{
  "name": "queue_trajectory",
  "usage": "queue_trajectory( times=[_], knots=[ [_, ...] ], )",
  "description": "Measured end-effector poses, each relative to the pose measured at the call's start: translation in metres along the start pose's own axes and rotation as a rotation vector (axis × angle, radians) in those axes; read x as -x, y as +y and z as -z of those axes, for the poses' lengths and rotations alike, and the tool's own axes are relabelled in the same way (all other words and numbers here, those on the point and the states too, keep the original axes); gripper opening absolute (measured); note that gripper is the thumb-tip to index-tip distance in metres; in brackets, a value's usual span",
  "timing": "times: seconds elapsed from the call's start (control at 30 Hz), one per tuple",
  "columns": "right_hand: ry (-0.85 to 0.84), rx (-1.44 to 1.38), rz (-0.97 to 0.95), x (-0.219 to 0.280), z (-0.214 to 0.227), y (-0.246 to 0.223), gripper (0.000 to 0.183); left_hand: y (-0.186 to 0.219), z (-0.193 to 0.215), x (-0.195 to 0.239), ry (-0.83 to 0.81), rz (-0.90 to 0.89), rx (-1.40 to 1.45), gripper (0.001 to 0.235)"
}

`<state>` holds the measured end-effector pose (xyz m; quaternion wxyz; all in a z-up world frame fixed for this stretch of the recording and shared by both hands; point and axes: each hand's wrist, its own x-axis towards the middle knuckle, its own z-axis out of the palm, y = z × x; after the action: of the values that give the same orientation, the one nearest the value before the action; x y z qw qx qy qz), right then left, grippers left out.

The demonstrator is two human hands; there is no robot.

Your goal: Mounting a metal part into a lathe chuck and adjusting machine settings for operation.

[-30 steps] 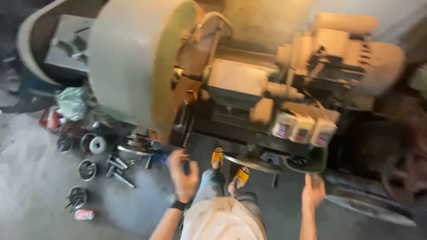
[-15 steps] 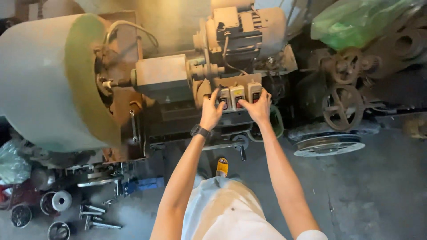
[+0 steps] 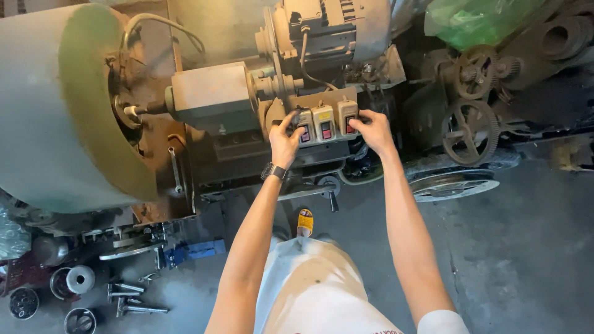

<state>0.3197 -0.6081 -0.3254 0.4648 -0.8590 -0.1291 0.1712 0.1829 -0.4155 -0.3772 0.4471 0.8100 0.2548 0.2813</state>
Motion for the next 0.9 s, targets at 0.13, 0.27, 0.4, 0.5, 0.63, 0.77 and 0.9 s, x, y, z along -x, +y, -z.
queue_trajectory(
  times=[0.13,0.27,0.4,0.5,0.63,0.77,0.9],
  knots=[
    [0.032,-0.019,0.030,0.000,0.003,-0.008,0.034,0.006,0.004,-0.002,-0.020,0.017,0.040,0.053],
    [0.069,-0.012,0.071,-0.005,0.001,0.004,0.031,0.003,0.007,-0.003,-0.045,-0.049,0.007,0.053],
    [0.048,-0.114,0.077,0.013,0.002,0.001,0.037,0.025,0.022,0.016,-0.003,-0.150,-0.056,0.050],
    [0.198,-0.363,0.055,0.033,-0.004,0.032,0.020,0.050,0.057,0.055,0.027,-0.195,0.028,0.045],
    [0.366,-0.207,-0.138,0.077,-0.043,0.122,0.015,0.031,0.113,0.137,-0.030,-0.029,0.023,0.038],
    [0.085,0.135,-0.502,0.143,-0.090,0.203,0.027,-0.011,0.163,0.223,0.054,0.353,0.013,0.026],
    [-0.041,-0.148,-0.635,0.172,-0.113,0.204,0.043,-0.063,0.206,0.301,0.130,0.505,-0.200,0.026]
  ],
)
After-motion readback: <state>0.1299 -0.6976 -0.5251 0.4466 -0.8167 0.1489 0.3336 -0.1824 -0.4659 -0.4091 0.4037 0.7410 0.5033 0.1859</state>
